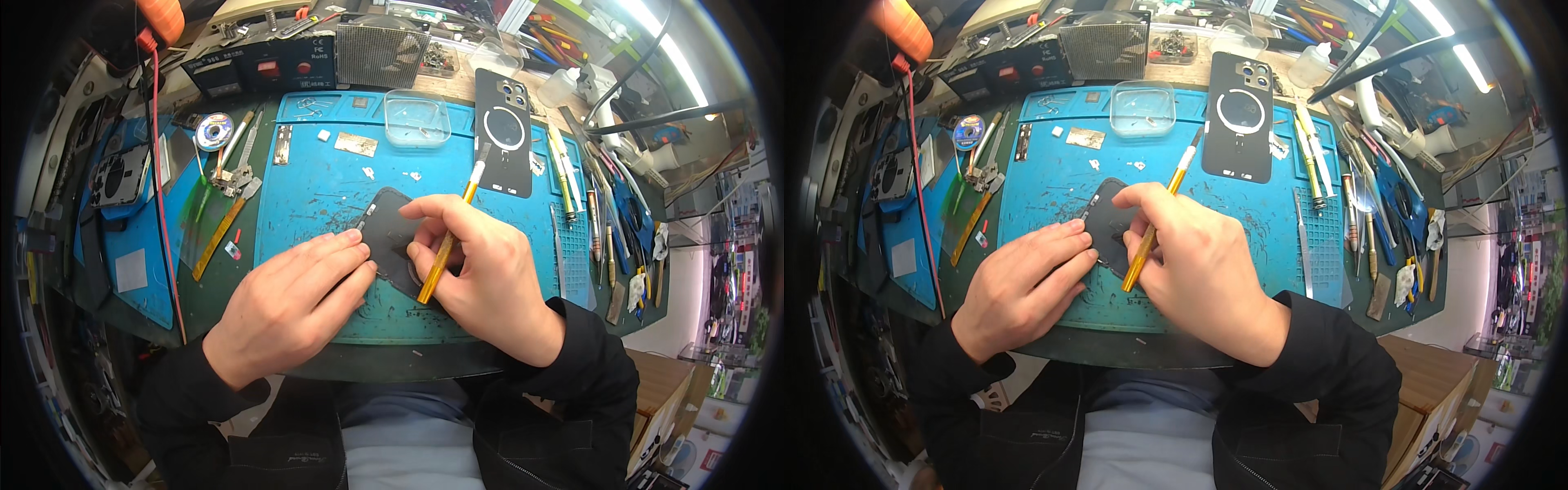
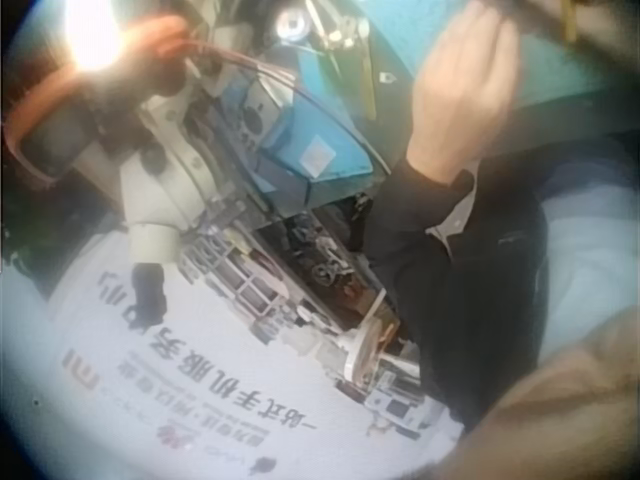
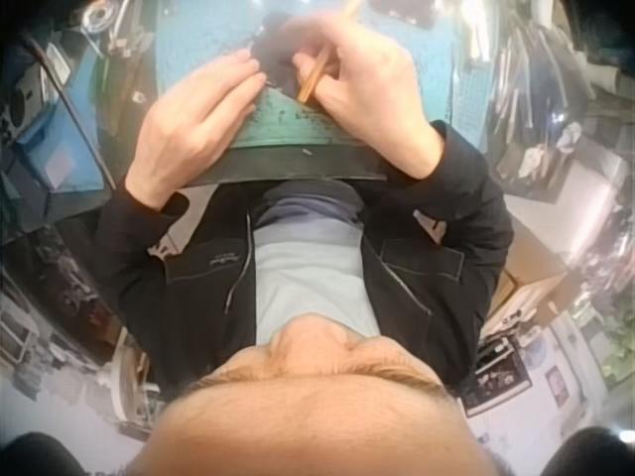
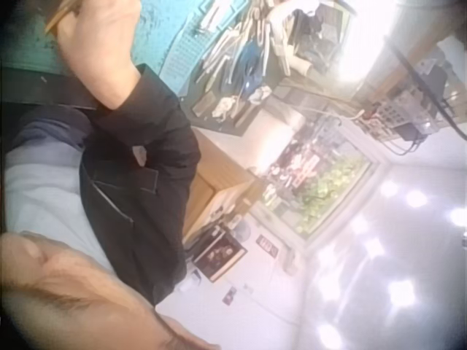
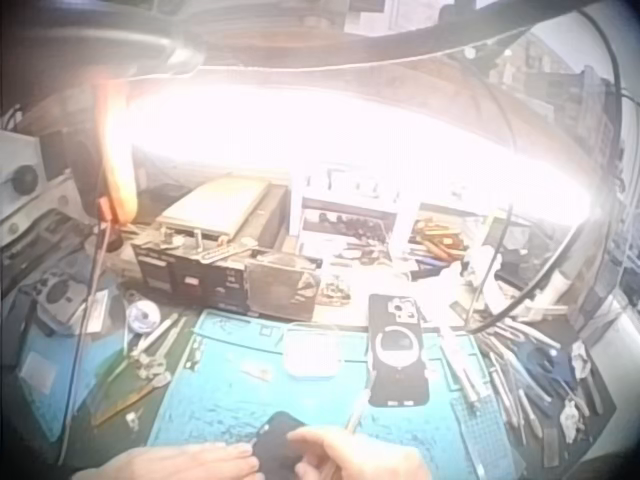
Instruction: The person removes a blue protective film from the back of a smartphone, then uses a small brush to clean adhesive residue from the camera module area and the wireless charging coil region. The person handles the phone and brush throughout the clip.
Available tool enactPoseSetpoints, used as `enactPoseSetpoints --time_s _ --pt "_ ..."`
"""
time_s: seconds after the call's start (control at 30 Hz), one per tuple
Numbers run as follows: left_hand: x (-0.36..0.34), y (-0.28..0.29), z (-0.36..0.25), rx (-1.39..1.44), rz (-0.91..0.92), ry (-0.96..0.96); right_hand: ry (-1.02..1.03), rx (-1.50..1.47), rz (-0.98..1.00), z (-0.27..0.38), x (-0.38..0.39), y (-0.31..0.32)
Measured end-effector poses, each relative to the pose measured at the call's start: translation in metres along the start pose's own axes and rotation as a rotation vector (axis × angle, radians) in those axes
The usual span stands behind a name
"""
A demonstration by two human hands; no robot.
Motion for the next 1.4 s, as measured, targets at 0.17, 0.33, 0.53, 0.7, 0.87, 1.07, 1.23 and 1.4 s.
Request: enactPoseSetpoints --time_s 0.17,0.33,0.53,0.7,0.87,1.07,1.23,1.4 --pt "-0.003 -0.001 -0.008 -0.025 0.034 0.045 -0.010 0.001 -0.010 -0.004 0.001 0.000" --pt "-0.004 -0.006 -0.012 -0.074 0.047 0.049 -0.007 0.040 -0.019 -0.005 0.003 0.001" --pt "-0.004 -0.006 -0.012 -0.085 0.024 0.035 -0.060 -0.018 -0.049 -0.011 0.002 0.004" --pt "-0.006 -0.006 -0.011 -0.051 0.023 0.057 -0.005 0.040 -0.032 -0.003 -0.003 0.010" --pt "-0.007 -0.006 -0.013 -0.081 0.034 0.051 0.111 0.164 -0.046 0.000 -0.001 0.012" --pt "-0.008 -0.004 -0.013 -0.089 0.030 0.052 0.002 0.086 -0.024 -0.005 0.001 0.015" --pt "-0.008 -0.005 -0.014 -0.079 0.032 0.055 0.031 0.064 0.022 -0.010 -0.001 0.017" --pt "-0.010 -0.003 -0.016 -0.084 0.029 0.049 -0.031 -0.129 0.082 -0.013 -0.007 0.015"
Point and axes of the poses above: each hand's wrist, its own x-axis away from the middle knuckle, its own y-axis out of the back of the hand, z = x × y, the point moved 8 cm from there along -x, towards the middle knuckle, and after that the axes turned 11 degrees about y, right-handed, at the moved point
